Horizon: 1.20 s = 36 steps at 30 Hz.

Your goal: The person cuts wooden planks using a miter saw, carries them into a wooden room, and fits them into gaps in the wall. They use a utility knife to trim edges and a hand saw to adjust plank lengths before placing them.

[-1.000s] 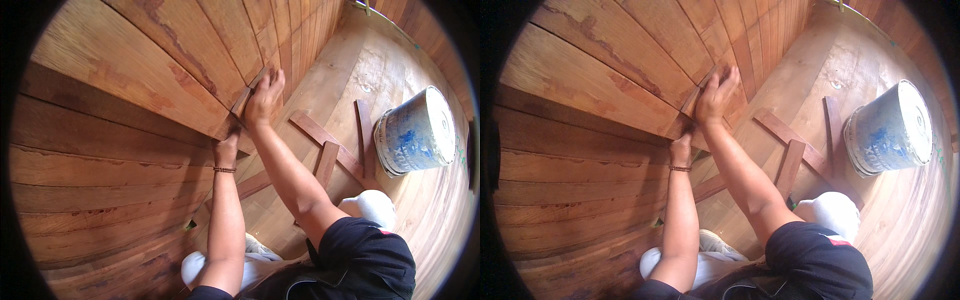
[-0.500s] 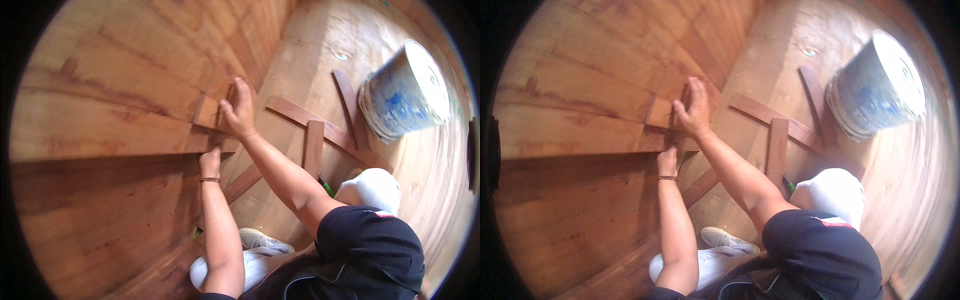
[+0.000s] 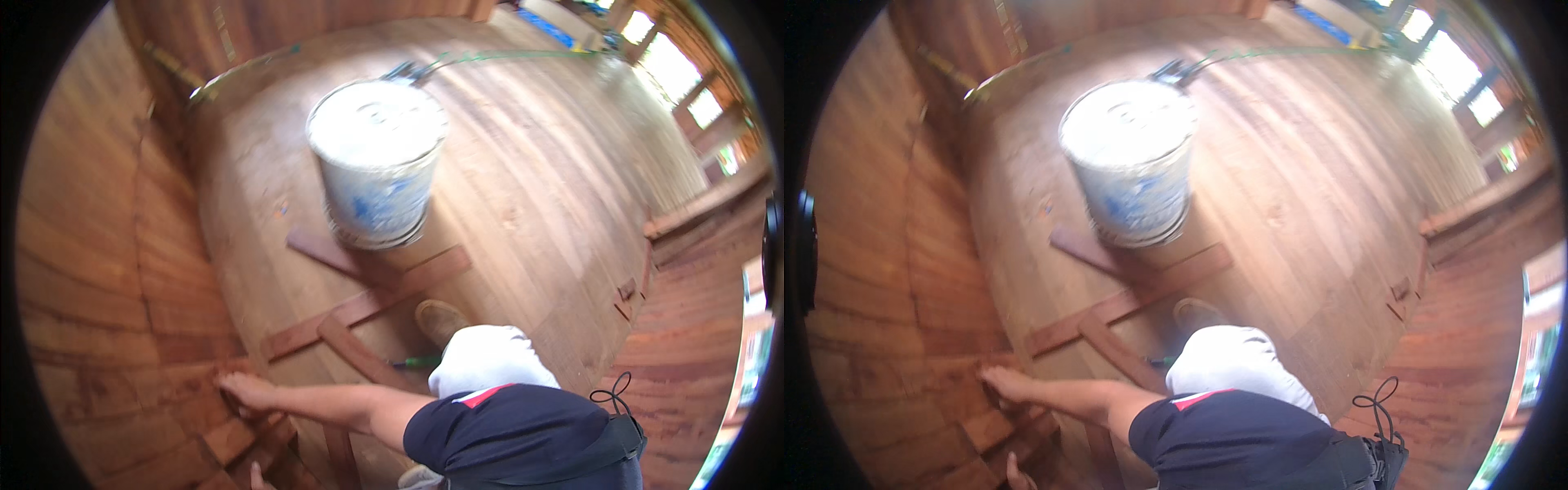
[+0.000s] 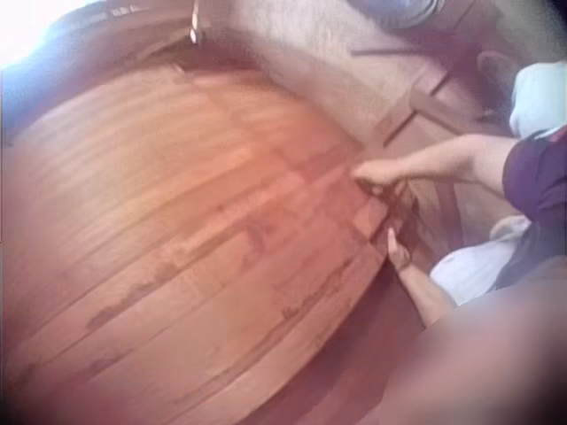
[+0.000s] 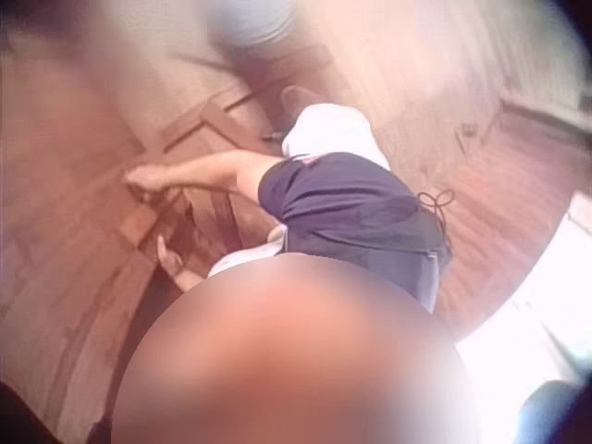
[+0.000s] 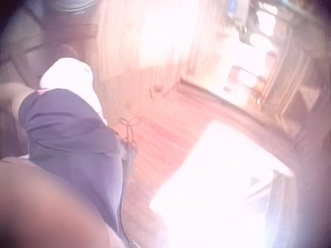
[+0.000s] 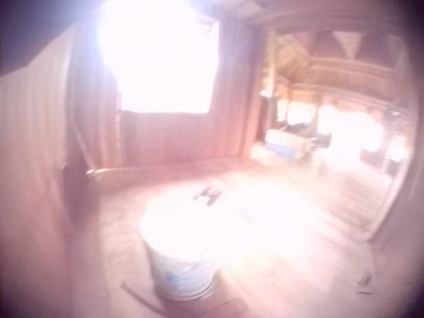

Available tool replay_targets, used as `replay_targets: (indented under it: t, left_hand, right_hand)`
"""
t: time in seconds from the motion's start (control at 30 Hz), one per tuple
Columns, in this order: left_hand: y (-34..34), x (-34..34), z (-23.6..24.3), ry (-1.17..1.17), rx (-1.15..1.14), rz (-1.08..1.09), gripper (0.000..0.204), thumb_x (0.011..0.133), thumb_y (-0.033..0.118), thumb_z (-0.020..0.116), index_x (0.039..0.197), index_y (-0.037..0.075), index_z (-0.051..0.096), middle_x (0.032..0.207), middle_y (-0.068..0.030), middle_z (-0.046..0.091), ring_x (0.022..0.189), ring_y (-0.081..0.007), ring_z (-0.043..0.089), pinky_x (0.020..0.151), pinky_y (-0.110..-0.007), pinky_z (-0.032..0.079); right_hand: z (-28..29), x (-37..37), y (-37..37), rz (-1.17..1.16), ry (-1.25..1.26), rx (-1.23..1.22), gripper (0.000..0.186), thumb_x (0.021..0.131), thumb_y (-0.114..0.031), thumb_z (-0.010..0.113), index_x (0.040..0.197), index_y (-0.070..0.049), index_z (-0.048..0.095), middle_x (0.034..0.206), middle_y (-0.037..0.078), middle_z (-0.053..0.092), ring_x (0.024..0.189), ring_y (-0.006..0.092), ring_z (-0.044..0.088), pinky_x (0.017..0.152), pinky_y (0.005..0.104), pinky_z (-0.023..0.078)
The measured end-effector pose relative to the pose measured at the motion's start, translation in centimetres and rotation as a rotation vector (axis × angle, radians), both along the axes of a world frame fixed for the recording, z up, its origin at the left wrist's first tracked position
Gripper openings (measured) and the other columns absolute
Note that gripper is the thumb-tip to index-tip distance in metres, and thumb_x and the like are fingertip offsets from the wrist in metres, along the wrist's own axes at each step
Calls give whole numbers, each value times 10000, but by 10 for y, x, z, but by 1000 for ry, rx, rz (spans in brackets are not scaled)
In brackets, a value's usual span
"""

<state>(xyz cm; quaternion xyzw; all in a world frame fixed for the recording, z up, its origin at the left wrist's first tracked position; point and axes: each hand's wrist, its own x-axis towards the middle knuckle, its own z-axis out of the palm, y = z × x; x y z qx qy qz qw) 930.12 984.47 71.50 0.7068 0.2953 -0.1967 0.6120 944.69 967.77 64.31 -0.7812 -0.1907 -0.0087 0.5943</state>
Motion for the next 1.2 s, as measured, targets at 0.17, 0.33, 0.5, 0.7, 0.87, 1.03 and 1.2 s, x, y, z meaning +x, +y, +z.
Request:
replay_targets:
  t: [0.17, 0.33, 0.5, 0.7, 0.87, 1.03, 1.2]
  left_hand:
    - [23, 2, -21, 2, -9, -19, 482, 1064, 247, 467, 1406, -81, 555, 1442, -172, 575, 1393, -271, 487, 1203, -391, 343]
    - [87, -37, -43, -106, 154, -112, 468, 1086, 219, 387, 1394, -92, 554, 1411, -194, 594, 1385, -295, 495, 1197, -405, 357]
    - [84, -47, -35, -422, 438, -342, 272, 998, 84, 575, 1199, -79, 659, 1236, -194, 688, 1167, -305, 637, 1031, -388, 489]
    - [71, -42, -41, -574, 539, -363, 339, 903, 78, 623, 1204, -71, 663, 1278, -164, 683, 1161, -319, 645, 1022, -397, 491]
    - [72, -54, -53, -586, 702, -554, 255, 933, 58, 618, 1153, -56, 684, 1164, -201, 703, 1094, -337, 665, 981, -415, 515]
    - [35, -46, -16, -753, 899, -529, 117, 913, 29, 600, 975, -12, 690, 983, -190, 709, 966, -350, 679, 885, -438, 536]
    - [8, -34, 17, -726, 695, -356, 85, 875, 36, 582, 863, -12, 652, 864, -164, 688, 854, -338, 679, 778, -443, 538]
  right_hand:
    - [-2, -22, -9, 125, 95, -127, 726, 784, -159, 729, 1434, -33, 430, 1203, 205, 546, 1159, 424, 547, 1003, 480, 476]
    - [-16, -37, -81, -178, 536, -107, 464, 798, -212, 734, 1237, -79, 658, 1136, 169, 664, 1072, 265, 603, 885, 459, 516]
    - [-60, -144, -189, -762, 618, -784, 574, 789, -357, 787, 1237, -63, 582, 1258, 166, 579, 1196, 361, 544, 977, 513, 461]
    - [-82, -207, -198, -542, 555, -1073, 798, 770, -487, 832, 1335, -34, 498, 1333, 139, 518, 1270, 322, 478, 984, 489, 438]
    - [-88, -194, -200, -550, 631, -1056, 620, 705, -385, 872, 1121, -62, 544, 1087, 140, 619, 1056, 337, 596, 924, 479, 456]
    - [-100, -192, -194, -592, 418, -758, 395, 819, -261, 797, 1030, -52, 536, 930, 246, 662, 914, 456, 654, 816, 541, 503]
    - [-73, -151, -195, -705, 580, -277, 352, 915, -264, 733, 1052, -22, 517, 1105, 305, 667, 991, 455, 670, 836, 489, 516]
